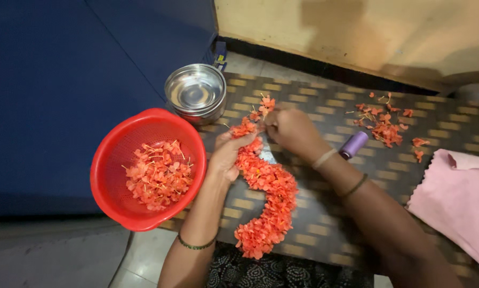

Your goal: The person strings orange flowers onto a needle and thread to create a garland. They pick individual flowers from a red colander and the table, thread them one by one, and pull the thread through to extend the garland.

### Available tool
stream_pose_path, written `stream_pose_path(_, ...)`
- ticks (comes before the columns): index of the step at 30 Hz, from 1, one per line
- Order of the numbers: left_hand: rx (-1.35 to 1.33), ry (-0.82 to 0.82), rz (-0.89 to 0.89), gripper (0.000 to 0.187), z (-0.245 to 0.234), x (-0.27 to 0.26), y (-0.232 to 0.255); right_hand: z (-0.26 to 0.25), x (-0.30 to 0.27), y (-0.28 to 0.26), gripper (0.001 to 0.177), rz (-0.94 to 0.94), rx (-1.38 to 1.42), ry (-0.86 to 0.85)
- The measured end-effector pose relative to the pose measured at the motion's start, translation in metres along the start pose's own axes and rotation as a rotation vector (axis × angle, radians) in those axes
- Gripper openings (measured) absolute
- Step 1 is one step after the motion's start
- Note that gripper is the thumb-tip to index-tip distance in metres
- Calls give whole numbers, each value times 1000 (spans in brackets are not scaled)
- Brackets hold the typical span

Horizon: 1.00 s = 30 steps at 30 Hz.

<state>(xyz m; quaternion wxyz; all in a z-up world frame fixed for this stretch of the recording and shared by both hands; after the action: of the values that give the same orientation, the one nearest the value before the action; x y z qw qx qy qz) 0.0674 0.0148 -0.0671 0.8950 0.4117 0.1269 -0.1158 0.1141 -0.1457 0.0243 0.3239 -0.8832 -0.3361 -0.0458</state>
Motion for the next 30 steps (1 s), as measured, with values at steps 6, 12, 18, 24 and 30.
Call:
stream_pose_path(6, 15, 47, 12, 14, 4, 2, -2, -20, -29, 13, 11, 368, 411, 120)
stream_pose_path(12, 91, 32, 67, 16, 10, -2, -1, 3, -40, -14, 11, 191, 830, 254)
stream_pose_path(18, 113, -9, 114, 14, 12, -2, -4, -2, -42, -21, 13, 219, 553, 211)
stream_pose_path(24, 82, 33, 57, 24, 3, -1, -3, -26, -21, -11, 15, 90, 504, 35)
stream_pose_path(30, 114, -50, 34, 16, 2, 2, -5, -7, 46, -21, 37, -528, -135, 76)
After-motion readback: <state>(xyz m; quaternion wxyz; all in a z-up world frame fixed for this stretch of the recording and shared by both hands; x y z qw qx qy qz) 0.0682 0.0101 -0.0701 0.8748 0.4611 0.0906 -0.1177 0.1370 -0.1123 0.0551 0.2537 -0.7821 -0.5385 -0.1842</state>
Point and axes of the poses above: each hand's wrist, its own x-axis towards the middle knuckle, its own z-axis out of the palm, y = z × x, the point moved 4 cm from there along x, towards the middle knuckle, and after that the axes turned 3 degrees about x, right-handed, at the moved point
